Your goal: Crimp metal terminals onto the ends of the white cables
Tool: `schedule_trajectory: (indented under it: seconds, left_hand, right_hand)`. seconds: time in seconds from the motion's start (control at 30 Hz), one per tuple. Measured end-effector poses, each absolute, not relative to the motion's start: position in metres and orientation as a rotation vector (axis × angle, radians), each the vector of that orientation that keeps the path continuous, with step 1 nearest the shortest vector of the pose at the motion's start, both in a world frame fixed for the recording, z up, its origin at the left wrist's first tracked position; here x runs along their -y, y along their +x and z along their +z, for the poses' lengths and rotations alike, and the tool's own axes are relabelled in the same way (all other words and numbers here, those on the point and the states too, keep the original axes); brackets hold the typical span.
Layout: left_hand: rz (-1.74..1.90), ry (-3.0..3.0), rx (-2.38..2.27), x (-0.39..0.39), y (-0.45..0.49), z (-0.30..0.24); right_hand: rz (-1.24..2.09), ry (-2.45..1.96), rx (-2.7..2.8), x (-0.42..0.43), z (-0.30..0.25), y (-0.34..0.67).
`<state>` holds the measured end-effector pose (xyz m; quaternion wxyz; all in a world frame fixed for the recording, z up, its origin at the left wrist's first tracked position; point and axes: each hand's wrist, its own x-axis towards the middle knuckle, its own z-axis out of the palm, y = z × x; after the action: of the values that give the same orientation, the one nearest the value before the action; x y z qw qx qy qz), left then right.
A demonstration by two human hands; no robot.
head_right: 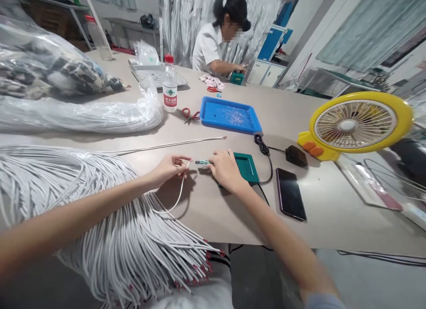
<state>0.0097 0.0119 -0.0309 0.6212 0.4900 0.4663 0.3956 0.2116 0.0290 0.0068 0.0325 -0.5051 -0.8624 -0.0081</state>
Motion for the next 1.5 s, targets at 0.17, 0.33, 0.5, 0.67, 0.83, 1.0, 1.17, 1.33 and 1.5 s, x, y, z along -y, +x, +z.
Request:
schedule_trajectory:
  seconds: [0.17, 0.33, 0.5, 0.67, 0.83, 1.0, 1.17, 1.33, 1.5]
  left_hand:
    - [0.971, 1.444, -1.056, -0.011, 0.008, -0.034]
    - [0.935, 1.482, -1.052, -0.015, 0.008, -0.039]
    - [0.942, 1.347, -1.116, -0.016, 0.009, -0.035]
    - [0.928, 1.314, -1.114, -0.016, 0.009, -0.035]
    - [0.855, 1.271, -1.125, -0.019, 0.009, -0.038]
    - [0.821, 1.188, -1.127, -0.021, 0.008, -0.036]
    - [0.847, 1.225, -1.092, -0.022, 0.006, -0.039]
    - [0.827, 1.198, -1.082, -0.023, 0.006, -0.041]
    - [0.842, 1.197, -1.076, -0.022, 0.005, -0.037]
  right_hand:
    - [0.0, -1.534, 2.7, -0.038, 0.007, 0.213]
    - [-0.115, -1.616, 2.722, -0.04, 0.003, 0.208]
    - [-0.176, -1.638, 2.702, -0.038, 0.003, 0.203]
    - [-0.198, -1.596, 2.744, -0.037, 0.005, 0.201]
    - [-0.202, -1.566, 2.762, -0.035, 0.005, 0.199]
    - [-0.172, -1.572, 2.772, -0.033, 0.006, 0.196]
    - [-0.028, -1.575, 2.727, -0.036, 0.004, 0.205]
    - [0.037, -1.605, 2.589, -0.041, 0.002, 0.214]
    - [-0.019, -1.603, 2.56, -0.043, 0.004, 0.217]
